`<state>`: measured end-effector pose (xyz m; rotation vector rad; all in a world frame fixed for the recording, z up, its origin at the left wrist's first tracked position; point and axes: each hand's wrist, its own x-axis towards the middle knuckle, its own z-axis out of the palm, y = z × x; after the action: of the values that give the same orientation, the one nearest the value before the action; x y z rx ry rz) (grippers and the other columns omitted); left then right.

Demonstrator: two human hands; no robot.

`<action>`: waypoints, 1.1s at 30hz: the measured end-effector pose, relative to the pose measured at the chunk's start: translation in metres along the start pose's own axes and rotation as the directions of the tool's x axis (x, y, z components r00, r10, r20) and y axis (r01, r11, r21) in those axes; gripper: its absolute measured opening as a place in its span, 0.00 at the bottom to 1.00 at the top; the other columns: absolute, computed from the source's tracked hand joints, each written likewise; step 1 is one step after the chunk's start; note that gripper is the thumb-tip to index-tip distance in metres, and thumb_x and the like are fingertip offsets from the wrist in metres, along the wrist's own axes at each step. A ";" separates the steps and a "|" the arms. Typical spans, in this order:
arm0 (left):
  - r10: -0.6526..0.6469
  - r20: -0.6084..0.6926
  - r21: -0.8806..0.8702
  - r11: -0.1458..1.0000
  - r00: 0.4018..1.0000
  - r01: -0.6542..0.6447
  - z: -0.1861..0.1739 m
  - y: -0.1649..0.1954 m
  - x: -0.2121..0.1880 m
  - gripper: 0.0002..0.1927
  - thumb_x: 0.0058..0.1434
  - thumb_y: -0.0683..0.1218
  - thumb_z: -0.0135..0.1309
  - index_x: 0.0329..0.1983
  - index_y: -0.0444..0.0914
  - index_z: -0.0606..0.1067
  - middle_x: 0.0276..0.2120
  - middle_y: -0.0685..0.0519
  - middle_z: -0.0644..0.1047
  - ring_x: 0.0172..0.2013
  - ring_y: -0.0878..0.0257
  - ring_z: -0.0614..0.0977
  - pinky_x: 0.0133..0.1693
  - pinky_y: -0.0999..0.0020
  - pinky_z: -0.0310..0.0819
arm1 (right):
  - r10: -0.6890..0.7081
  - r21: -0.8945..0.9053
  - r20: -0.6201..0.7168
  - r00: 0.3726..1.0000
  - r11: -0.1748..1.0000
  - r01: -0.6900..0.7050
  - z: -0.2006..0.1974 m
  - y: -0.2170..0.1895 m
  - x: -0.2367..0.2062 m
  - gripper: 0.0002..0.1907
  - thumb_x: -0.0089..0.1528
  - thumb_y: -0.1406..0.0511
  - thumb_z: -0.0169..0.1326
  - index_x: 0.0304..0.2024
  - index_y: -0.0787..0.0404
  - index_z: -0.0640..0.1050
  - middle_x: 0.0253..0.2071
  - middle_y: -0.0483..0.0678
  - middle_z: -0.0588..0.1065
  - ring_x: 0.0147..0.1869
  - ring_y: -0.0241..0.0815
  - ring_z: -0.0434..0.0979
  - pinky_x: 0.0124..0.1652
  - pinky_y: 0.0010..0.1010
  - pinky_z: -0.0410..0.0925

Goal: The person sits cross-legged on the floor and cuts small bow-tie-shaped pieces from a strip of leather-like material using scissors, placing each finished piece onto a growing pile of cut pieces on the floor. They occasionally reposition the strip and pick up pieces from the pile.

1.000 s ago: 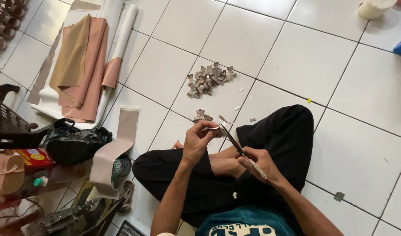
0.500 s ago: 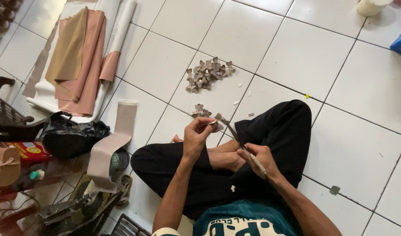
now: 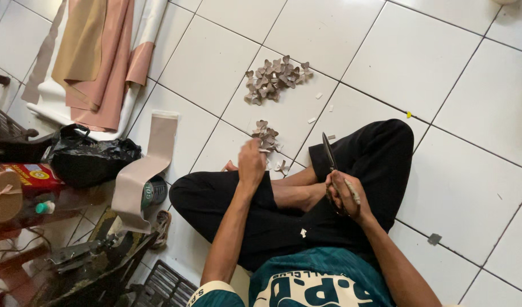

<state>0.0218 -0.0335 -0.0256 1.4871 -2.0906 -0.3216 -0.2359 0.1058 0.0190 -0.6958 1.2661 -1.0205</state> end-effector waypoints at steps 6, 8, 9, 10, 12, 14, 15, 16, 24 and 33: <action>0.185 0.544 -0.014 0.977 0.819 -0.212 0.016 0.028 0.006 0.22 0.41 0.44 0.67 0.40 0.37 0.72 0.39 0.44 0.78 0.43 0.45 0.79 0.41 0.50 0.75 | -0.043 -0.043 0.009 0.999 0.998 0.043 0.003 -0.002 -0.003 0.24 0.70 0.49 0.44 0.34 0.61 0.74 0.19 0.38 0.65 0.16 0.26 0.60 0.18 0.18 0.57; 0.254 0.579 -0.027 0.956 0.775 -0.293 0.020 0.026 0.016 0.16 0.47 0.45 0.66 0.36 0.38 0.74 0.36 0.45 0.79 0.41 0.46 0.80 0.41 0.50 0.75 | -0.046 -0.038 0.016 0.999 0.998 0.047 0.003 -0.003 -0.003 0.24 0.70 0.48 0.44 0.34 0.61 0.74 0.18 0.38 0.65 0.16 0.26 0.61 0.18 0.19 0.57; 0.262 0.588 -0.047 0.955 0.765 -0.291 0.021 0.024 0.019 0.15 0.48 0.45 0.66 0.35 0.37 0.74 0.34 0.45 0.80 0.40 0.47 0.81 0.40 0.51 0.76 | -0.043 -0.037 0.013 0.999 0.998 0.044 0.003 -0.003 -0.003 0.24 0.70 0.48 0.44 0.34 0.61 0.74 0.18 0.38 0.65 0.16 0.27 0.60 0.18 0.19 0.57; 0.269 0.599 -0.066 0.955 0.754 -0.288 0.023 0.022 0.022 0.13 0.49 0.45 0.66 0.33 0.37 0.74 0.32 0.45 0.80 0.39 0.47 0.81 0.40 0.51 0.76 | -0.038 -0.035 0.011 0.999 0.999 0.038 0.003 -0.003 -0.003 0.24 0.70 0.48 0.44 0.34 0.61 0.73 0.18 0.38 0.65 0.16 0.27 0.60 0.18 0.19 0.57; 0.296 0.612 -0.087 0.947 0.734 -0.309 0.023 0.020 0.025 0.11 0.51 0.45 0.66 0.31 0.37 0.76 0.31 0.44 0.81 0.37 0.48 0.83 0.38 0.53 0.77 | -0.054 -0.051 0.004 0.999 0.997 0.054 0.003 -0.003 -0.002 0.24 0.70 0.48 0.44 0.34 0.60 0.74 0.18 0.38 0.65 0.16 0.27 0.61 0.18 0.19 0.57; 0.328 0.616 -0.092 0.933 0.716 -0.348 0.022 0.019 0.023 0.09 0.52 0.44 0.66 0.31 0.36 0.79 0.31 0.44 0.81 0.35 0.48 0.84 0.37 0.54 0.78 | -0.059 -0.063 -0.005 0.998 0.996 0.059 0.003 -0.002 -0.003 0.24 0.70 0.48 0.43 0.34 0.60 0.74 0.18 0.38 0.65 0.16 0.26 0.61 0.17 0.19 0.58; 0.311 0.536 -0.185 0.950 0.784 -0.250 0.020 0.019 0.020 0.08 0.55 0.43 0.64 0.34 0.35 0.80 0.32 0.43 0.82 0.35 0.48 0.84 0.37 0.55 0.78 | -0.059 -0.069 -0.008 0.998 0.996 0.058 0.003 -0.002 -0.003 0.23 0.70 0.49 0.43 0.34 0.60 0.74 0.18 0.38 0.65 0.16 0.26 0.62 0.17 0.19 0.58; 0.280 0.452 -0.283 0.945 0.847 -0.161 0.016 0.020 0.018 0.07 0.57 0.42 0.63 0.38 0.34 0.81 0.33 0.43 0.82 0.35 0.49 0.84 0.37 0.57 0.78 | -0.063 -0.077 -0.009 0.998 0.995 0.062 0.002 -0.001 -0.003 0.23 0.69 0.49 0.43 0.34 0.59 0.74 0.18 0.37 0.66 0.16 0.26 0.62 0.17 0.19 0.58; -0.258 0.473 -0.860 0.073 0.843 0.505 -0.031 0.049 0.006 0.11 0.66 0.41 0.55 0.49 0.31 0.77 0.41 0.50 0.83 0.42 0.62 0.85 0.47 0.64 0.85 | -0.077 -0.410 -0.051 0.996 0.911 0.050 0.014 -0.001 -0.008 0.21 0.66 0.51 0.53 0.35 0.63 0.78 0.18 0.44 0.69 0.19 0.32 0.67 0.20 0.26 0.62; -0.249 0.572 -0.815 -0.278 0.781 0.509 -0.040 0.068 -0.014 0.05 0.67 0.41 0.58 0.45 0.36 0.77 0.42 0.51 0.82 0.45 0.63 0.84 0.49 0.65 0.79 | -0.307 -0.518 0.154 0.939 0.784 0.341 0.031 -0.020 -0.011 0.23 0.62 0.48 0.56 0.37 0.62 0.82 0.19 0.45 0.74 0.21 0.33 0.72 0.22 0.27 0.63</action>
<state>-0.0066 0.0084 0.0369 0.8974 -0.5475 -1.9123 -0.2103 0.1042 0.0475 -1.4158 1.4217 -0.9030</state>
